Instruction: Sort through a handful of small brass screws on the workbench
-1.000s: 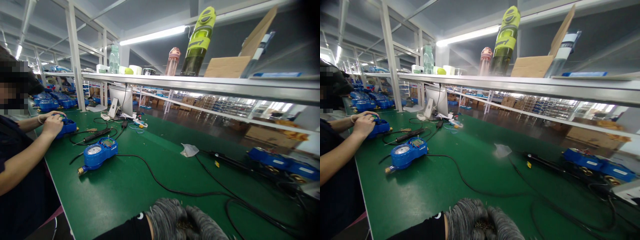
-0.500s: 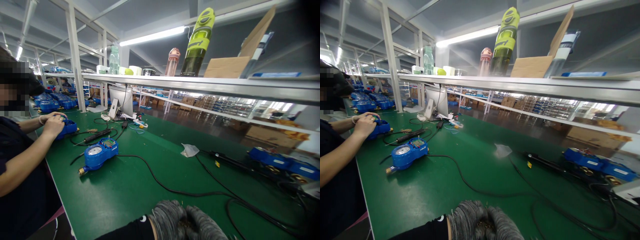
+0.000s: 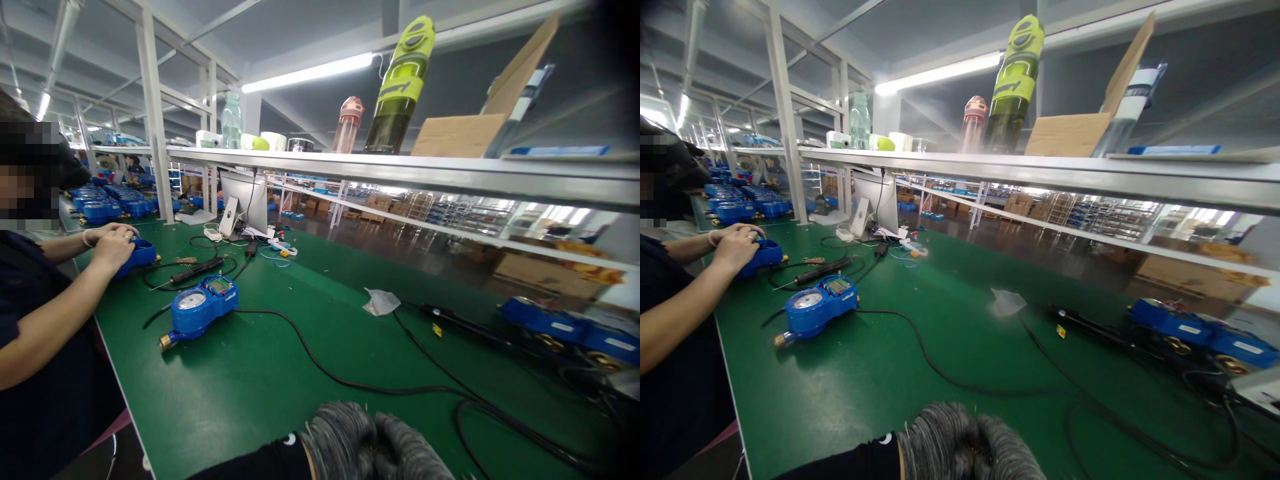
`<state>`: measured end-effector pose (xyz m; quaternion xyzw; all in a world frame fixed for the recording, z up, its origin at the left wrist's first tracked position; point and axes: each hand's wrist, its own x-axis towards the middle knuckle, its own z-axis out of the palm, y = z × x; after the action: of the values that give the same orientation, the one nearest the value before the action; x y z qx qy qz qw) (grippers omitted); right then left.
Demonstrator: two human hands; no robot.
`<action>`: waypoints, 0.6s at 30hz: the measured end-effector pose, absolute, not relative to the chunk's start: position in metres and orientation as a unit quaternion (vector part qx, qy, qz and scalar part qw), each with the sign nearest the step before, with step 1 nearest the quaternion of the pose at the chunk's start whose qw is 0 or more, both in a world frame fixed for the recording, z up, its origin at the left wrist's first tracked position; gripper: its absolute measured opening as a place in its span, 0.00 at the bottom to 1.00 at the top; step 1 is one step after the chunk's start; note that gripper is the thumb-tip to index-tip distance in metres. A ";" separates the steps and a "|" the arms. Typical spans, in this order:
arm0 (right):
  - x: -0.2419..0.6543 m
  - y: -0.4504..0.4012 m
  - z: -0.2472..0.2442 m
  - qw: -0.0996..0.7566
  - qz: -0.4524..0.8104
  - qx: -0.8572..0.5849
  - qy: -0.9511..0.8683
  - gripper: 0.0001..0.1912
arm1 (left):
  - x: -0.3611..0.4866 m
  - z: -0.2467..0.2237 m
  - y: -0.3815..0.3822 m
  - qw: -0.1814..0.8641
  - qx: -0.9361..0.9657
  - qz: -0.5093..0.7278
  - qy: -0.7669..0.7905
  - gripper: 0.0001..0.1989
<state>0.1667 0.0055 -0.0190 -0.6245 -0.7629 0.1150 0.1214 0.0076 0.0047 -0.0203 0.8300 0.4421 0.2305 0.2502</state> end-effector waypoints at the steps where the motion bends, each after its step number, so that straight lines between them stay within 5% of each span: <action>1: 0.168 0.007 -0.019 0.120 0.114 -0.628 -0.761 0.18 | 0.007 -0.021 0.004 0.262 0.825 0.246 0.435 0.11; 7: 0.177 0.007 -0.018 0.106 0.124 -0.634 -0.756 0.21 | 0.002 -0.020 -0.003 0.296 0.792 0.351 0.402 0.12; 13: 0.179 0.002 -0.008 0.087 0.160 -0.609 -0.772 0.20 | -0.010 0.008 -0.005 0.284 0.823 0.290 0.397 0.14; 18: 0.191 0.001 0.010 0.070 0.173 -0.597 -0.780 0.27 | -0.039 0.021 0.006 0.281 0.857 0.183 0.391 0.43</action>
<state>0.1915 0.0007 0.0096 -0.5974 -0.7799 0.1730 0.0704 -0.0394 0.0065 0.0212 0.8573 0.3911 0.1827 0.2807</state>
